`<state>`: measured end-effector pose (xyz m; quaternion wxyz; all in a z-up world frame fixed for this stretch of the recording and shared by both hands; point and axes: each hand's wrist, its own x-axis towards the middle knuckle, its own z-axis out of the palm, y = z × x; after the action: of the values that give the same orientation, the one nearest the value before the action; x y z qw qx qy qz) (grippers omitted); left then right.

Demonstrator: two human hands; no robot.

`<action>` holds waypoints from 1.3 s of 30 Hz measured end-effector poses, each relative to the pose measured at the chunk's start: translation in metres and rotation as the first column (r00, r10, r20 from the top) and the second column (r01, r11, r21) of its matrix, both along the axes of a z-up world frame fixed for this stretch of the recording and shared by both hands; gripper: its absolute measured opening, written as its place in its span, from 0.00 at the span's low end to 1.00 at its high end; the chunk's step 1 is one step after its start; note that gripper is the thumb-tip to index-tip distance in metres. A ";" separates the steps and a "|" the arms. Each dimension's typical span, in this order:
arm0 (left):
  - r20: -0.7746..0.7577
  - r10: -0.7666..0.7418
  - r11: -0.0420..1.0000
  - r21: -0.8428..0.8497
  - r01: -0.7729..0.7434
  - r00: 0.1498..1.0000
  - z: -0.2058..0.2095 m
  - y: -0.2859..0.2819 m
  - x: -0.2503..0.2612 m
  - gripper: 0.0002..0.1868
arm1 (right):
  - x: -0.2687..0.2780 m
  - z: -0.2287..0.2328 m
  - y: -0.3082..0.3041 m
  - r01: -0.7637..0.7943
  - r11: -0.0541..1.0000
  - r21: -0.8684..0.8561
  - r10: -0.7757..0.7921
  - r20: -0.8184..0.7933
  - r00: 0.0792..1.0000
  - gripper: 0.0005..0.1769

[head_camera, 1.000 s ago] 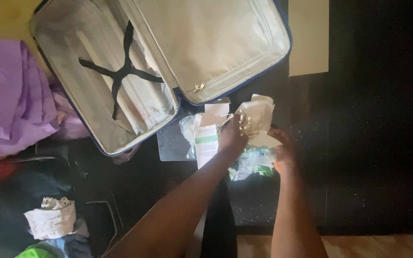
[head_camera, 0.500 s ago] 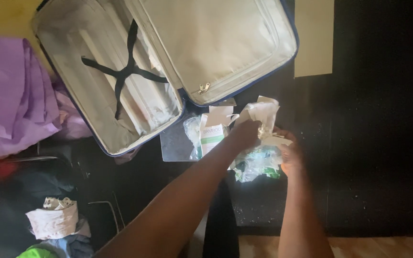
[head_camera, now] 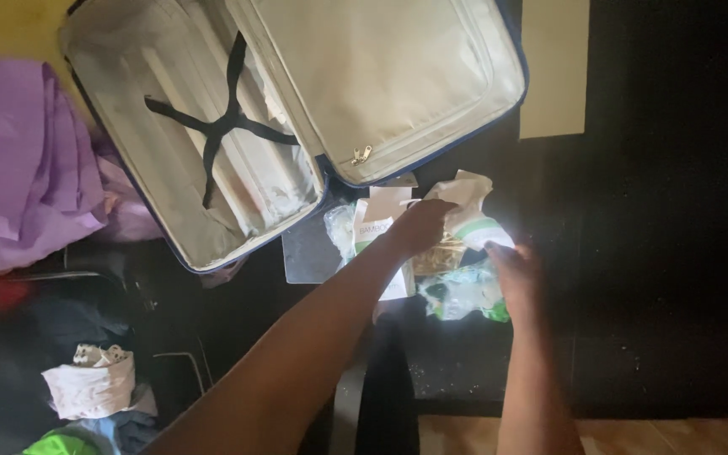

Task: Unpacking items and clothes from a suitcase.

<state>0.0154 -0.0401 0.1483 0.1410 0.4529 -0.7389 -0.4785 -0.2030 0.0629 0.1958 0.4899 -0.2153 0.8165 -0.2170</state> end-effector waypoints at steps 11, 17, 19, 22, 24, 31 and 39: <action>-0.053 0.733 0.484 0.740 -0.466 0.678 -0.008 0.037 0.001 0.20 | 0.042 0.024 -0.036 -0.579 0.815 -0.023 0.496 -0.488 0.718 0.16; -0.123 0.891 0.233 0.950 -0.206 0.437 0.088 0.056 0.032 0.29 | 0.085 0.089 -0.062 -0.458 0.883 0.106 0.469 -0.256 0.845 0.20; 0.004 0.878 0.131 0.960 -0.249 0.478 0.095 0.073 0.044 0.31 | 0.104 0.138 -0.065 -0.295 0.950 0.105 0.308 -0.143 0.941 0.28; -0.121 0.970 0.155 0.976 -0.151 0.210 0.098 0.105 0.066 0.34 | 0.096 0.167 -0.043 -0.024 0.998 -0.055 0.026 0.046 0.999 0.39; 0.023 0.926 0.053 0.981 -0.188 0.378 0.147 0.102 0.089 0.34 | 0.081 0.176 -0.021 0.246 0.960 0.134 -0.250 0.014 0.968 0.31; -0.005 0.903 0.086 0.982 -0.168 0.430 0.167 0.139 0.121 0.33 | 0.003 0.134 0.083 0.407 0.913 -0.021 -0.308 0.617 0.724 0.30; -0.159 0.667 0.267 0.963 -0.035 0.728 0.216 0.124 0.128 0.37 | 0.079 0.145 0.033 0.162 0.956 0.244 -0.211 0.189 0.959 0.20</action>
<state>0.1435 0.0840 0.3647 0.1748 0.4540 -0.1359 -0.8631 -0.1243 0.0957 0.3406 0.5730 -0.0551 0.7954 -0.1899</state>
